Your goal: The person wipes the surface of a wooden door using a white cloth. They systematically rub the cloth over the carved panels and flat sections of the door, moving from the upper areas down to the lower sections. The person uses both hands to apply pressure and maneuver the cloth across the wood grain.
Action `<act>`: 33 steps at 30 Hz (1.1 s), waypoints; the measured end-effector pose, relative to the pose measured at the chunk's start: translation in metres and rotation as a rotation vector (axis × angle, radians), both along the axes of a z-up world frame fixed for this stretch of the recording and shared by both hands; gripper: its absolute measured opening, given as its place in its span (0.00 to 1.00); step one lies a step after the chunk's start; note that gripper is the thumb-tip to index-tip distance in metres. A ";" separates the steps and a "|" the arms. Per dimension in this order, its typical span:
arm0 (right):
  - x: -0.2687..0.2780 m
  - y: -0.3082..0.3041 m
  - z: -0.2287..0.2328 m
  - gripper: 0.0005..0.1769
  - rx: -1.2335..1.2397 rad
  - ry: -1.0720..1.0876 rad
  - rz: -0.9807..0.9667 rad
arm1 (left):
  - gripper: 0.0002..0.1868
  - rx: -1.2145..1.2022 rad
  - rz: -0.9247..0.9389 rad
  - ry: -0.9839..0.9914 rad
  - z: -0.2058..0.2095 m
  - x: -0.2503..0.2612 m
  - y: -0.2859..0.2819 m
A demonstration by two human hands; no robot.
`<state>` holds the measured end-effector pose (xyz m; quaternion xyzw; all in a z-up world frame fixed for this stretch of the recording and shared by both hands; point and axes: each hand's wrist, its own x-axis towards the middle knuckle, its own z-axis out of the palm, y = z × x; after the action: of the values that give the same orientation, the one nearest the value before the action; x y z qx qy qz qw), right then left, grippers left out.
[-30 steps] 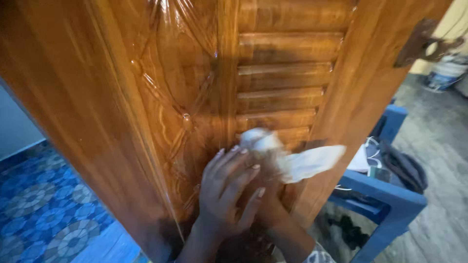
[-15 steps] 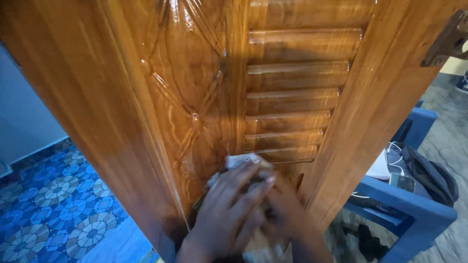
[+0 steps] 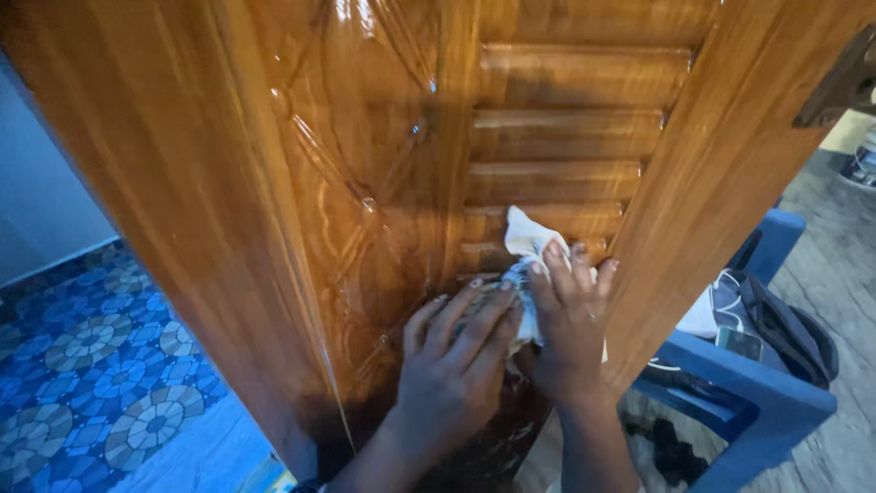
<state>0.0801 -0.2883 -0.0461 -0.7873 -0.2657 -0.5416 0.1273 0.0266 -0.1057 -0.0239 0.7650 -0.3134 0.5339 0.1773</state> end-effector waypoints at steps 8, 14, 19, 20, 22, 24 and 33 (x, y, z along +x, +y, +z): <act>-0.038 0.014 -0.019 0.36 -0.416 0.314 -0.184 | 0.16 0.207 -0.009 0.250 -0.021 -0.006 0.018; -0.075 -0.006 0.005 0.28 -0.272 0.968 -0.089 | 0.19 0.195 -0.107 0.405 -0.019 -0.022 0.020; -0.051 -0.008 0.021 0.25 0.149 0.176 -0.031 | 0.24 -0.085 -0.067 0.066 0.004 -0.013 0.006; -0.046 -0.004 0.018 0.24 0.192 -0.002 -0.033 | 0.22 -0.132 -0.056 0.012 0.005 -0.009 0.004; -0.033 0.005 0.008 0.17 0.240 -0.224 -0.053 | 0.18 -0.224 -0.034 -0.093 0.002 0.000 -0.001; -0.019 0.014 -0.004 0.12 0.287 -0.328 -0.045 | 0.15 -0.237 -0.095 -0.172 -0.003 0.013 -0.003; 0.006 0.012 -0.048 0.28 0.179 -0.162 -0.074 | 0.22 -0.062 -0.003 -0.102 -0.045 0.036 0.000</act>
<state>0.0864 -0.2764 -0.0942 -0.7358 -0.1963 -0.6293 0.1550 0.0625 -0.1060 -0.0692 0.7306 -0.3062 0.5814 0.1856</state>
